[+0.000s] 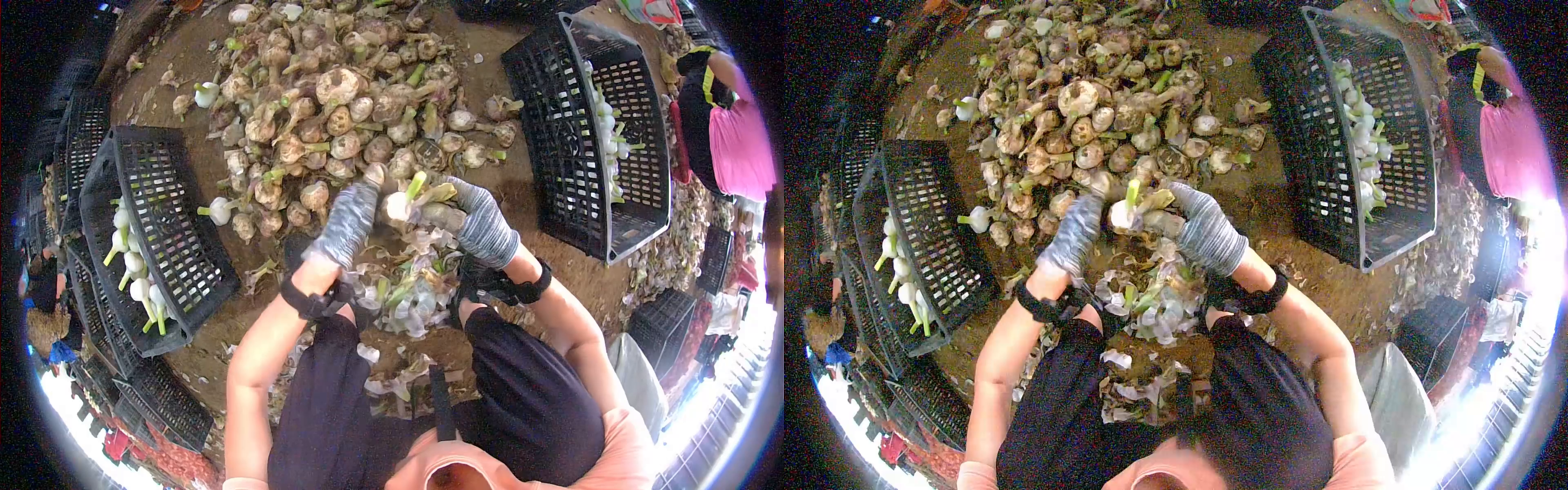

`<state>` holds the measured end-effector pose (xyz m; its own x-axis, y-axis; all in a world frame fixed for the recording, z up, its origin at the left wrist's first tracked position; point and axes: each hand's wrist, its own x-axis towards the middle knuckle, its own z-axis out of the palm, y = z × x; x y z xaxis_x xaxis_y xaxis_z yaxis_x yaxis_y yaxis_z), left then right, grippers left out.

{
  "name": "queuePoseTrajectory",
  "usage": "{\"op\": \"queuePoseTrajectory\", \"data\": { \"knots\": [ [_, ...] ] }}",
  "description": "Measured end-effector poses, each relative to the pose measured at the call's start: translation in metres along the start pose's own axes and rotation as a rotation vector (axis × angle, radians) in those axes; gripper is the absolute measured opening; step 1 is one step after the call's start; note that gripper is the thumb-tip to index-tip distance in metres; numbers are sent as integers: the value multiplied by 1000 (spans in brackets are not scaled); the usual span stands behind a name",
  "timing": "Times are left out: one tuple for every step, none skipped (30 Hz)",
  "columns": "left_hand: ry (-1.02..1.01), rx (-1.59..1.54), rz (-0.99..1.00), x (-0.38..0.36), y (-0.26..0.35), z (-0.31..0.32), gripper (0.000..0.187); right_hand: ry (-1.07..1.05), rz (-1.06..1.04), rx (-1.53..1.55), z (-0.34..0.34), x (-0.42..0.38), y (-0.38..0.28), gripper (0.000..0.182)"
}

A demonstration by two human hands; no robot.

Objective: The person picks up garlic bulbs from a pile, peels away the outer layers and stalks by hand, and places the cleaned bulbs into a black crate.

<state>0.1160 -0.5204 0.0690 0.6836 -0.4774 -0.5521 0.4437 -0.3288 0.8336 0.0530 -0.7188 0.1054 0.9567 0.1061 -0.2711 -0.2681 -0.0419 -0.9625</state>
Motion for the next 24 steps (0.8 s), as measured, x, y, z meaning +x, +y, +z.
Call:
{"op": "queuePoseTrajectory", "data": {
  "knots": [
    [141, -392, 135, -10, 15, 13, 48, 0, -2, -1, 0, 0, 0, 22],
    [140, -392, 137, -18, 29, 13, 48, 17, 11, -26, 0, 1, 1, 20],
    [161, -195, 323, -26, 42, 13, 41, 35, 24, -50, 0, 0, 2, 19],
    [180, 5, 504, -30, 52, 12, 35, 37, 24, -49, -1, 1, 3, 19],
    [219, 338, 525, -31, 59, 10, 30, 37, -87, -172, -2, 3, 5, 17],
    [221, 338, 525, -29, 55, 10, 30, 36, -200, -297, -2, 4, 6, 16],
    [253, 451, 543, -25, 44, 10, 28, 34, -200, -298, -3, 3, 2, 16],
    [284, 563, 558, -19, 31, 10, 26, 5, -65, -145, -4, 2, -5, 16],
    [229, 584, 546, -16, 35, 6, 21, -21, 72, 9, -5, 0, -9, 15],
    [227, 582, 545, -17, 38, 5, 21, -20, 75, 8, -10, 1, -10, 15],
    [132, 399, 453, -20, 43, 2, 18, -63, 108, 75, -18, 5, -10, 15],
    [37, 217, 360, -25, 57, 1, 16, -106, 140, 142, -23, 7, -10, 15],
    [-38, 66, 345, -27, 62, 1, 17, -101, 51, 3, -24, 6, -3, 17],
    [-39, 65, 346, -27, 61, -1, 17, -100, 51, 2, -24, 8, 1, 17],
    [-80, -40, 289, -27, 58, -4, 20, -73, 115, 10, -25, 11, 5, 19],
    [-120, -145, 230, -27, 56, -5, 22, -46, 180, 19, -24, 13, 8, 22],
    [-109, -266, 243, -26, 52, -3, 31, -8, 149, -69, -22, 11, 10, 28],
    [-109, -264, 243, -28, 53, -3, 31, -8, 148, -68, -20, 8, 14, 28],
    [-122, -361, 157, -31, 55, -4, 34, -33, 262, 5, -18, 6, 18, 30],
    [-133, -457, 70, -33, 57, -4, 36, -59, 375, 78, -17, 3, 20, 32],
    [-128, -496, 60, -34, 56, -3, 38, -230, 345, -157, -21, -1, 19, 43],
    [-127, -496, 63, -32, 52, -3, 38, -340, 369, -141, -19, -6, 23, 49],
    [-101, -540, 59, -27, 43, -1, 38, -286, 219, -329, -19, -14, 22, 50],
    [-75, -586, 56, -26, 41, 1, 38, -231, 65, -514, -19, -19, 21, 52]
  ]
}}
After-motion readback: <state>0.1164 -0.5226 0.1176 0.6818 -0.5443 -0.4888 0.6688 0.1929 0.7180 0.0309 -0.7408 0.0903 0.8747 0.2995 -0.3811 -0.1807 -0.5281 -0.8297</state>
